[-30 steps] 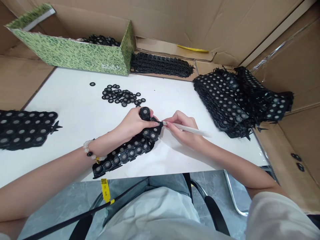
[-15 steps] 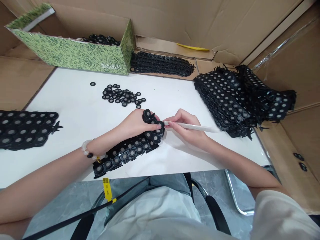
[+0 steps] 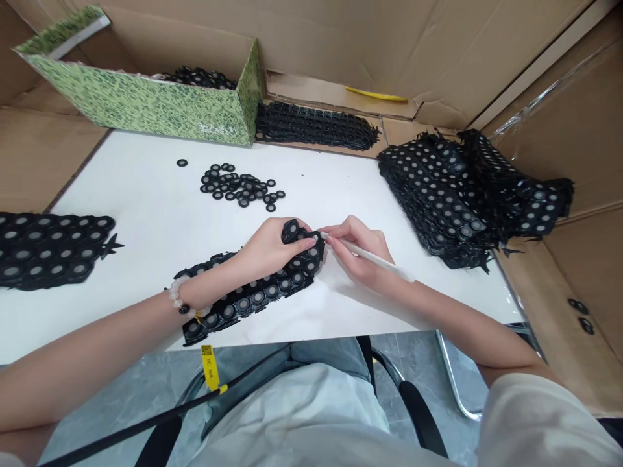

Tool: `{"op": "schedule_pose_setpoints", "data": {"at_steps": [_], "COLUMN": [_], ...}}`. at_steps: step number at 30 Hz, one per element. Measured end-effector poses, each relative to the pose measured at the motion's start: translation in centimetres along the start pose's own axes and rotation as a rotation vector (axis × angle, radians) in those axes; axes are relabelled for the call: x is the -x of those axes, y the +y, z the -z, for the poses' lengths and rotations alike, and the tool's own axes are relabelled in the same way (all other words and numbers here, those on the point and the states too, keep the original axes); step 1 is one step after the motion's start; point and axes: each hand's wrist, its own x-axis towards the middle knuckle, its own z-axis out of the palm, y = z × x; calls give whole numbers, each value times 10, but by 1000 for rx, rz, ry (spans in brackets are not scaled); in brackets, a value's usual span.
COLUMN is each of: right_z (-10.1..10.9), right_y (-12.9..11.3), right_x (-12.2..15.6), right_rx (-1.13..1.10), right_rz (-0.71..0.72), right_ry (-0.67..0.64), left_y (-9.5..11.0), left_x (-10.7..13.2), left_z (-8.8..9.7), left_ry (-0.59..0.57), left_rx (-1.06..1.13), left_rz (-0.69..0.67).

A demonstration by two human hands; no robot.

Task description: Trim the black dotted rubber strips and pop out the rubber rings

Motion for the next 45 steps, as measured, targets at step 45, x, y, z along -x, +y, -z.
{"op": "schedule_pose_setpoints", "data": {"at_steps": [45], "right_z": [3], "right_y": [-8], "right_x": [-6], "right_rx": [-599], "right_rz": [-207], "right_ry": [-52], "left_y": [11], "left_x": [6], "left_z": [9], "left_ry": [28], "left_rx": [-393], "left_rz": [-329]}}
